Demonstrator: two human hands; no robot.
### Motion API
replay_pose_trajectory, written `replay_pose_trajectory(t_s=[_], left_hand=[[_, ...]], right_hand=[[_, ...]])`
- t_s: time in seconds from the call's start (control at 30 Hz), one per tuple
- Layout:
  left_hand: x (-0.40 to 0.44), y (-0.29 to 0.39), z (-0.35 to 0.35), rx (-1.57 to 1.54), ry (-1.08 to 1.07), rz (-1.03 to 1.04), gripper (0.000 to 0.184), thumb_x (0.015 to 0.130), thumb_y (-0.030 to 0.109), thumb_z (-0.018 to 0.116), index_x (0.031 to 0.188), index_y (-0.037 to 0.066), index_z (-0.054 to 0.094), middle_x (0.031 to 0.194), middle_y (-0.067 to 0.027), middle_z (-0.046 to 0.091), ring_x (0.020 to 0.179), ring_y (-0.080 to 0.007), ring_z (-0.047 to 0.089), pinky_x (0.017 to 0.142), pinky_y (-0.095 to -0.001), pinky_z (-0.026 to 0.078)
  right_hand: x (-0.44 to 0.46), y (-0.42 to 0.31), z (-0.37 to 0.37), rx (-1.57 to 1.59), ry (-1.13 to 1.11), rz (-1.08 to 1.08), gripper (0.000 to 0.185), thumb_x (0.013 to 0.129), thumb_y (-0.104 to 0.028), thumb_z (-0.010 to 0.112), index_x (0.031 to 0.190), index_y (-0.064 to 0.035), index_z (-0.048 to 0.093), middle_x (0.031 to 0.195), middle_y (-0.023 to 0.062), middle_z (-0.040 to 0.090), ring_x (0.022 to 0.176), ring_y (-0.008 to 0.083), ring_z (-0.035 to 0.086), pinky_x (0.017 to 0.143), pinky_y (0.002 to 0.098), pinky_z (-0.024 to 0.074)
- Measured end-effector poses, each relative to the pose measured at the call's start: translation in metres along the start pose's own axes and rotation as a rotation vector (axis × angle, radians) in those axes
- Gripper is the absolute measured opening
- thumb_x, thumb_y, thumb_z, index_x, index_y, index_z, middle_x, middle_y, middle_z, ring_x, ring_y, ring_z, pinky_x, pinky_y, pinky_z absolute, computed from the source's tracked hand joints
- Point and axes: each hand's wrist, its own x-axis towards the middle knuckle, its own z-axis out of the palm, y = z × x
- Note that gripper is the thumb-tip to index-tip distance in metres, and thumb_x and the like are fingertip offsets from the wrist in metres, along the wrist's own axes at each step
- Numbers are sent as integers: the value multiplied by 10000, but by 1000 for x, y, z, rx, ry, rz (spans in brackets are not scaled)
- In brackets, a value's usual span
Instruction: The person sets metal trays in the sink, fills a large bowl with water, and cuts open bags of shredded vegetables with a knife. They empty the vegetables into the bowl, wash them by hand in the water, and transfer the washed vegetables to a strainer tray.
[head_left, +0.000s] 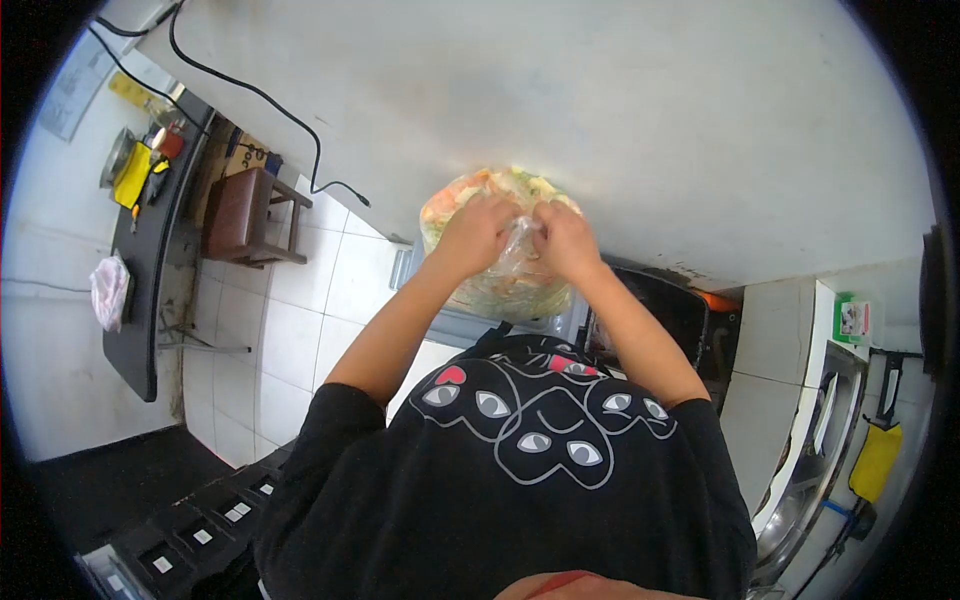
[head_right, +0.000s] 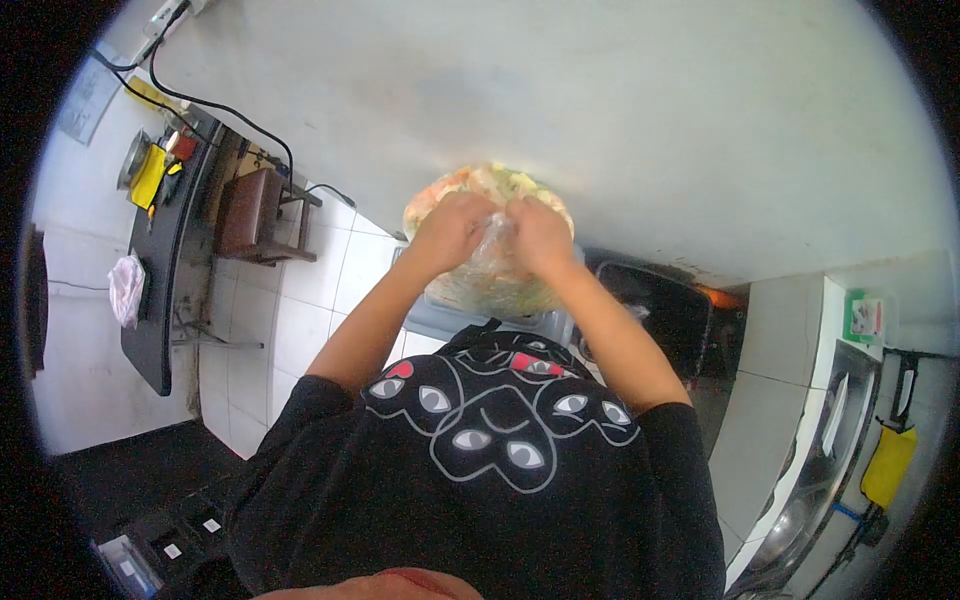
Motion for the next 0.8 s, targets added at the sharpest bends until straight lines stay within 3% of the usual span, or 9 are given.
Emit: replay_pose_trajectory(t_s=[0.13,0.2,0.33,0.5,0.53,0.63,0.67,0.73,0.8], left_hand=[[44,-10,-17,-56,-287,-200,147,714,50,565,858,29,590,881,-113,603,791,-263,573,726,-340,459],[54,-40,-17,-316,-300,-323,129,735,70,574,852,21,595,841,-87,614,750,-208,581,694,-312,464],[55,-60,-17,-774,-369,-476,151,757,125,573,862,36,634,772,-57,617,705,-129,553,644,-281,451],[63,-47,-18,-455,-381,-466,194,740,178,605,867,35,637,743,-60,624,645,-123,545,597,-310,465],[61,-54,-5,-421,-270,-369,238,722,236,621,832,25,642,710,-78,626,613,-142,543,591,-321,473],[54,-31,-14,-229,-160,-542,291,667,295,640,757,19,643,716,-188,619,651,-326,580,631,-417,475],[46,-37,-1,-181,-31,-460,300,668,266,646,843,23,620,826,-182,583,775,-340,546,730,-414,454],[12,-21,-7,-175,441,-223,278,688,186,635,905,18,590,894,-175,536,869,-312,534,755,-384,442],[-26,-10,-25,-227,493,-331,279,705,165,629,954,54,573,978,-161,505,955,-305,496,808,-384,417]], right_hand=[[18,7,-17,207,87,55,187,681,-19,567,862,-56,545,747,106,536,616,247,537,582,345,447],[24,7,-29,350,181,60,215,696,-17,560,908,-56,561,738,96,533,595,207,527,570,313,445],[25,14,-49,251,240,164,240,731,-32,563,970,-56,567,739,85,529,596,174,524,568,289,444],[6,2,-34,299,144,61,228,760,-48,559,982,-1,551,879,132,561,745,230,556,689,307,459],[3,1,-30,309,89,86,225,779,-53,552,996,10,547,928,130,565,815,226,565,731,307,461],[-14,6,-18,436,35,73,207,825,-20,512,1023,35,534,1000,104,556,898,167,550,793,274,450],[-20,5,-22,538,-40,53,196,843,-17,493,1028,35,533,1006,96,559,921,158,546,817,268,442],[-39,26,-9,454,-48,39,196,852,-38,499,1032,27,540,919,64,560,804,120,532,699,239,447],[-57,49,-2,464,-60,60,186,853,-43,498,1020,23,545,899,65,562,777,125,529,679,242,444]])
